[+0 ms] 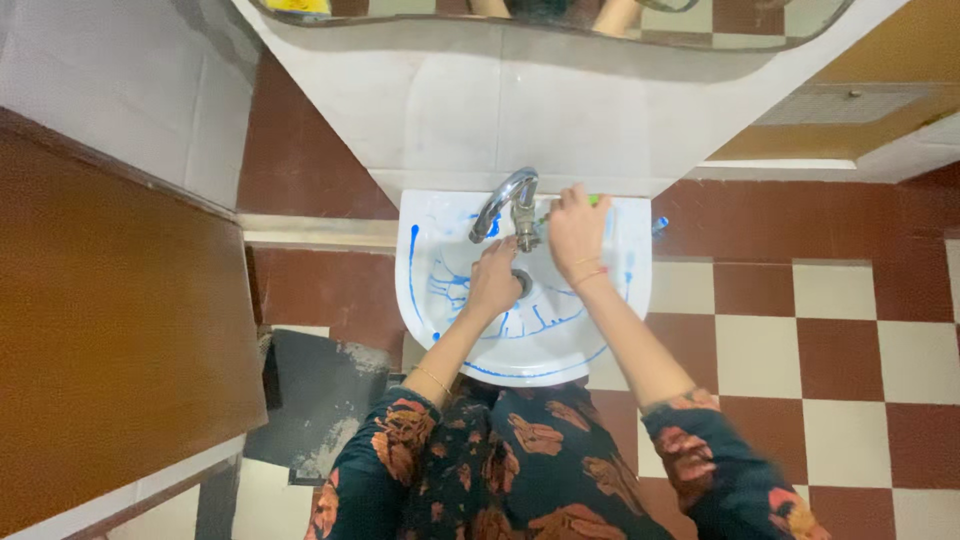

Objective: The person pours blue liquid cleaner into a white bathroom sink and scrubs the basin with a green toothbrush. They repeatedly scrub the sink surface and faucet area while the cleaner spreads across the basin.

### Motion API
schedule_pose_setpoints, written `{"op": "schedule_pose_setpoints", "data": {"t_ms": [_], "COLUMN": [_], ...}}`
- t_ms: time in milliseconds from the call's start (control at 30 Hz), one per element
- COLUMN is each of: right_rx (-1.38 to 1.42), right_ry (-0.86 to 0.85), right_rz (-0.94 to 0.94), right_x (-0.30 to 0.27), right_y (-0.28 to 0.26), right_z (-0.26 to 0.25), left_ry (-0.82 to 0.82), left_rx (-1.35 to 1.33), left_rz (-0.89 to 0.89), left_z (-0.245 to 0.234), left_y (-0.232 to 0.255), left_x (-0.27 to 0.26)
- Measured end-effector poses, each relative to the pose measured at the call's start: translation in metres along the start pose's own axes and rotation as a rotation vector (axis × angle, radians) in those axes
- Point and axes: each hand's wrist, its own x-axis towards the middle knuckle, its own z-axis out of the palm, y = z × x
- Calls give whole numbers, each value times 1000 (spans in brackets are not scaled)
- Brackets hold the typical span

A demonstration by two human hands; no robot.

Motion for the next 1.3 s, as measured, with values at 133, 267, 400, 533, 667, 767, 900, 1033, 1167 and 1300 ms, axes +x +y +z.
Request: {"op": "schedule_pose_setpoints", "data": {"t_ms": [133,267,400,533,667,767,900,1033,1167,1300], "right_rx": [103,108,105,85,134,135,124,174,61,83], "right_ry": [-59,-34,-50,-136,-64,-171,-204,-174,-281,-323], "right_rz": [68,38,92,230,272,243,198,195,159,136], "right_x": [-9,-32,-26,-53,-60,-50,-29,-21,-22,-17], "right_y": [-2,-4,-20,16,28,8,-9,-20,-30,-35], "right_z": [-9,-19,0,-15,-37,-31,-10,-6,0,21], "left_ry": [10,10,8,28,10,-42,-23,-33,-14,-29], "left_rx": [34,24,-13,-20,-36,-51,-48,-33,-62,-65], "left_rz": [45,8,71,88,35,-23,28,30,50,46], "left_z": [2,7,15,26,19,4,-1,0,-1,-5], "left_y": [-5,-9,-15,-22,-23,-16,-16,-26,-32,-28], "left_x": [-2,-1,1,-2,-8,-7,-8,-4,-6,-6]}}
